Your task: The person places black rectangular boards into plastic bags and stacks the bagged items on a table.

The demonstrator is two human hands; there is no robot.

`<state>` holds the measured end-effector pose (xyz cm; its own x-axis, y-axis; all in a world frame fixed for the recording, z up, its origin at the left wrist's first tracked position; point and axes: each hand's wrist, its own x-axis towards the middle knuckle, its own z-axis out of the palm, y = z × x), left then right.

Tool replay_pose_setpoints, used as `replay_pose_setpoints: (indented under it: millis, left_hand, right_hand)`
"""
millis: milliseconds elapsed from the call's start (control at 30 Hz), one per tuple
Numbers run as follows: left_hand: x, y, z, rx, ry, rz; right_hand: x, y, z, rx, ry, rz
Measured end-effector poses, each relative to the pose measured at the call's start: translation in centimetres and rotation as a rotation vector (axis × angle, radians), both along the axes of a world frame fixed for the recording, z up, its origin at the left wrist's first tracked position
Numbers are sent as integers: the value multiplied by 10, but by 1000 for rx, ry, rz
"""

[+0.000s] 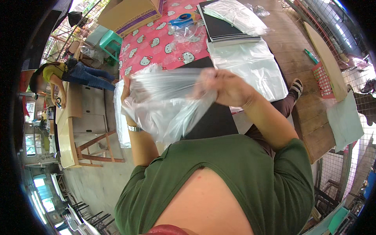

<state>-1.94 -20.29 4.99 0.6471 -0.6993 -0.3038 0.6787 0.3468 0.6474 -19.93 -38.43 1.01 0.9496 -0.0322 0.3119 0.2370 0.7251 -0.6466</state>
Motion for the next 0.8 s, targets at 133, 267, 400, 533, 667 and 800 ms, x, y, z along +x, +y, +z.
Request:
replay_pose_setpoints:
  millis: [133, 267, 400, 533, 667, 800]
  left_hand:
    - [25, 24, -28, -328, -249, -139]
    - [45, 34, -49, -726, 29, -579]
    - [19, 31, -66, 323, -809, -949]
    - [35, 30, -65, -121, -577, -382]
    - [37, 24, -74, -255, -48, -178]
    - [20, 14, -99, 226, -557, -439]
  right_hand:
    - [-16, -18, 4, -439, 357, 249]
    - [-7, -59, -12, -989, 368, 169]
    - [2, -77, -17, 79, 155, -328]
    - [12, -76, -17, -426, 489, -113]
    - [22, -86, -21, -966, 293, 88]
    - [37, -89, -39, -234, 216, -198]
